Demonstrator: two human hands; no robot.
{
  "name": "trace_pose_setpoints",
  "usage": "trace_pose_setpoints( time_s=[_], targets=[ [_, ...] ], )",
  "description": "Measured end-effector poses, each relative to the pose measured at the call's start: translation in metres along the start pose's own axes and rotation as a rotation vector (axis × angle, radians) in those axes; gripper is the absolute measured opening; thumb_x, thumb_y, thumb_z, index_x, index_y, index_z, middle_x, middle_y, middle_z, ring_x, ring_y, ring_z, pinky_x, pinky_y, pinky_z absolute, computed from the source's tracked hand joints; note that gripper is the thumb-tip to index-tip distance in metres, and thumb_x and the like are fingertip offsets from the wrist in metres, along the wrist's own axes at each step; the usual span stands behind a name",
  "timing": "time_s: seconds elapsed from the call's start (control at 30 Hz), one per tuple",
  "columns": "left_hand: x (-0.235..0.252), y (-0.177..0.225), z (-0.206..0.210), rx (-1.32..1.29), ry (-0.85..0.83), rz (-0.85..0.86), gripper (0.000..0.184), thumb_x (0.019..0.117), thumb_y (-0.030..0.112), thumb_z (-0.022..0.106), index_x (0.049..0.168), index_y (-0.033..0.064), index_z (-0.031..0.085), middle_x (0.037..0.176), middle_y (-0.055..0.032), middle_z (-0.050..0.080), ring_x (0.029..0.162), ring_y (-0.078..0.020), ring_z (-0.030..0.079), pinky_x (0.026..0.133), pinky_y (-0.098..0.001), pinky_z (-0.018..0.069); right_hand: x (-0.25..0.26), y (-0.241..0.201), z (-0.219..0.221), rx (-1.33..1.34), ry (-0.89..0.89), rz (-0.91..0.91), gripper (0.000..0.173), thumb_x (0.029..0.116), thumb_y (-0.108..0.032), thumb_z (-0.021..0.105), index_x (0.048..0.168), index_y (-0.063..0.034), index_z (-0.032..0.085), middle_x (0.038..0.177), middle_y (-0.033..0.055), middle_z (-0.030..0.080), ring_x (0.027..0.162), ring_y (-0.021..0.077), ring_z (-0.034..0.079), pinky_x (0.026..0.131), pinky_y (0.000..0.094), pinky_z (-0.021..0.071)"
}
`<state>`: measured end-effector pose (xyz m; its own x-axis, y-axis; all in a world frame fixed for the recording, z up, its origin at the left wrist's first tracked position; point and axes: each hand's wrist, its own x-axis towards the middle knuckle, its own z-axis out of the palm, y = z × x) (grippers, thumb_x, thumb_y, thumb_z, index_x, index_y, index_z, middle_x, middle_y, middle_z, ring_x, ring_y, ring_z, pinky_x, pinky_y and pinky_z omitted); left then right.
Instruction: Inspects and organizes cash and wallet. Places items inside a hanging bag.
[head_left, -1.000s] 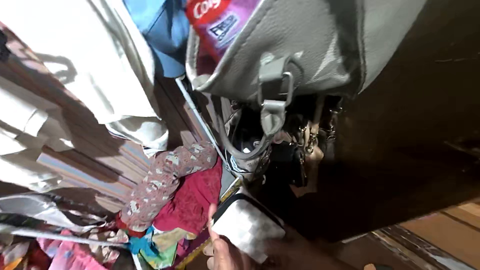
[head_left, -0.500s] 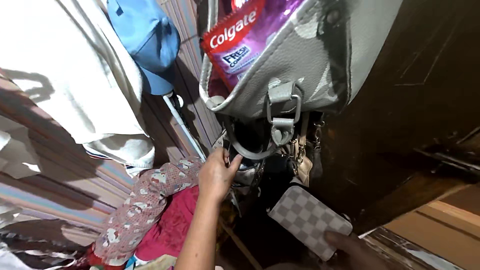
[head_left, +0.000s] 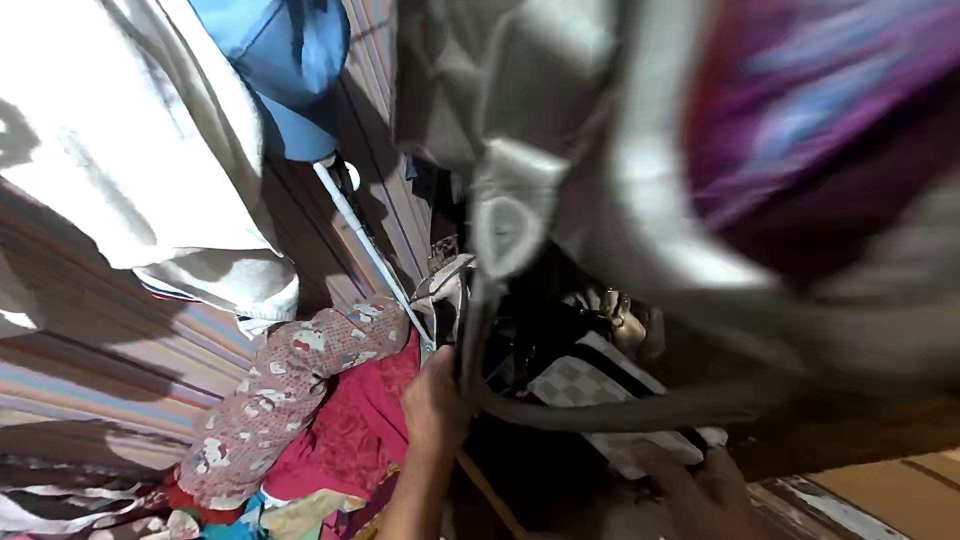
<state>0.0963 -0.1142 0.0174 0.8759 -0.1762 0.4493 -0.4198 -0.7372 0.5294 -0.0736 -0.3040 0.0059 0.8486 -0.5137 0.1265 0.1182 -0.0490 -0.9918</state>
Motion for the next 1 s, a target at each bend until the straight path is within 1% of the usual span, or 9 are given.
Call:
trace_pose_setpoints(
  time_s=[0.13, 0.3, 0.4, 0.53, 0.6, 0.67, 0.77, 0.87, 1.0],
  targets=[
    [-0.01, 0.004, 0.006, -0.019, 0.086, 0.022, 0.026, 0.0996, 0.025, 0.062, 0.092, 0.0015, 0.069, 0.077, -0.0127, 0.067, 0.065, -0.0283, 0.067, 0.056, -0.0497, 0.0549, 0.024, 0.0, 0.016, -0.093, -0.024, -0.247, 0.024, 0.0986, -0.024, 0.064, 0.12, -0.0144, 0.058, 0.092, -0.018, 0.07, 0.074, -0.0062, 0.068, 0.061, 0.0173, 0.0606],
    [-0.011, 0.004, 0.011, -0.126, 0.142, 0.048, 0.024, 0.1, 0.024, 0.061, 0.093, 0.0012, 0.067, 0.076, -0.0113, 0.065, 0.063, -0.0249, 0.065, 0.056, -0.0453, 0.0553, 0.049, -0.012, 0.055, -0.257, -0.019, -0.377, 0.028, 0.0934, -0.027, 0.067, 0.116, -0.0108, 0.062, 0.09, -0.0111, 0.069, 0.071, -0.006, 0.066, 0.06, 0.017, 0.0595],
    [-0.006, -0.001, 0.006, -0.223, 0.061, -0.016, 0.026, 0.1034, 0.024, 0.057, 0.099, 0.0015, 0.067, 0.076, -0.0113, 0.064, 0.063, -0.0246, 0.063, 0.058, -0.0465, 0.0551, 0.06, -0.019, 0.073, -0.433, -0.042, -0.427, 0.041, 0.0903, -0.028, 0.069, 0.124, -0.007, 0.06, 0.098, -0.0037, 0.07, 0.078, -0.001, 0.067, 0.066, 0.022, 0.0607],
    [0.002, -0.016, 0.003, -0.265, 0.03, -0.062, 0.027, 0.1055, 0.024, 0.053, 0.1, 0.0007, 0.065, 0.076, -0.0122, 0.063, 0.064, -0.0254, 0.062, 0.059, -0.0473, 0.0546, 0.072, -0.031, 0.078, -0.783, -0.042, -0.403, 0.042, 0.0925, -0.031, 0.07, 0.124, -0.0051, 0.061, 0.101, 0.0105, 0.071, 0.083, 0.0222, 0.071, 0.072, 0.048, 0.0606],
    [0.004, -0.017, 0.005, -0.288, 0.031, -0.058, 0.028, 0.1057, 0.024, 0.052, 0.101, 0.0005, 0.066, 0.078, -0.0126, 0.065, 0.066, -0.0252, 0.065, 0.061, -0.0475, 0.0559, 0.079, -0.043, 0.08, -0.833, -0.075, -0.364, 0.04, 0.0918, -0.031, 0.073, 0.122, -0.0069, 0.063, 0.101, 0.0105, 0.071, 0.085, 0.0232, 0.072, 0.075, 0.0503, 0.0611],
    [0.006, -0.015, 0.006, -0.299, 0.049, -0.037, 0.028, 0.1058, 0.024, 0.053, 0.101, -0.0005, 0.066, 0.08, -0.0139, 0.066, 0.068, -0.0263, 0.066, 0.063, -0.0482, 0.0569, 0.084, -0.064, 0.09, -0.767, -0.119, -0.218, 0.043, 0.0924, -0.031, 0.076, 0.124, -0.0059, 0.063, 0.101, 0.0114, 0.071, 0.087, 0.0226, 0.071, 0.08, 0.0497, 0.0595],
    [0.013, -0.014, 0.004, -0.315, 0.061, -0.009, 0.025, 0.1036, 0.02, 0.055, 0.097, -0.0023, 0.064, 0.078, -0.0144, 0.064, 0.068, -0.027, 0.064, 0.064, -0.0485, 0.0548, 0.098, -0.073, 0.102, -0.637, -0.198, -0.047, 0.056, 0.0964, -0.034, 0.07, 0.139, -0.0025, 0.052, 0.106, 0.0161, 0.069, 0.092, 0.0253, 0.069, 0.084, 0.0494, 0.0573],
    [0.015, -0.008, -0.002, -0.305, -0.047, -0.025, 0.023, 0.1025, 0.02, 0.06, 0.095, -0.0008, 0.065, 0.08, -0.0149, 0.065, 0.072, -0.0291, 0.065, 0.068, -0.051, 0.0557, 0.11, -0.082, 0.126, -0.883, -0.23, 0.008, 0.055, 0.0962, -0.032, 0.067, 0.139, -0.0012, 0.051, 0.114, 0.0242, 0.068, 0.105, 0.0394, 0.068, 0.089, 0.0614, 0.0533],
    [0.014, -0.013, -0.001, -0.291, -0.083, -0.011, 0.022, 0.1024, 0.02, 0.059, 0.098, -0.0008, 0.065, 0.078, -0.0149, 0.064, 0.069, -0.0289, 0.065, 0.066, -0.0504, 0.0553, 0.12, -0.087, 0.146, -1.132, -0.235, -0.111, 0.045, 0.0983, -0.025, 0.063, 0.139, -0.0082, 0.057, 0.135, 0.0226, 0.059, 0.107, 0.0411, 0.068, 0.085, 0.0599, 0.0554]
  ],
)
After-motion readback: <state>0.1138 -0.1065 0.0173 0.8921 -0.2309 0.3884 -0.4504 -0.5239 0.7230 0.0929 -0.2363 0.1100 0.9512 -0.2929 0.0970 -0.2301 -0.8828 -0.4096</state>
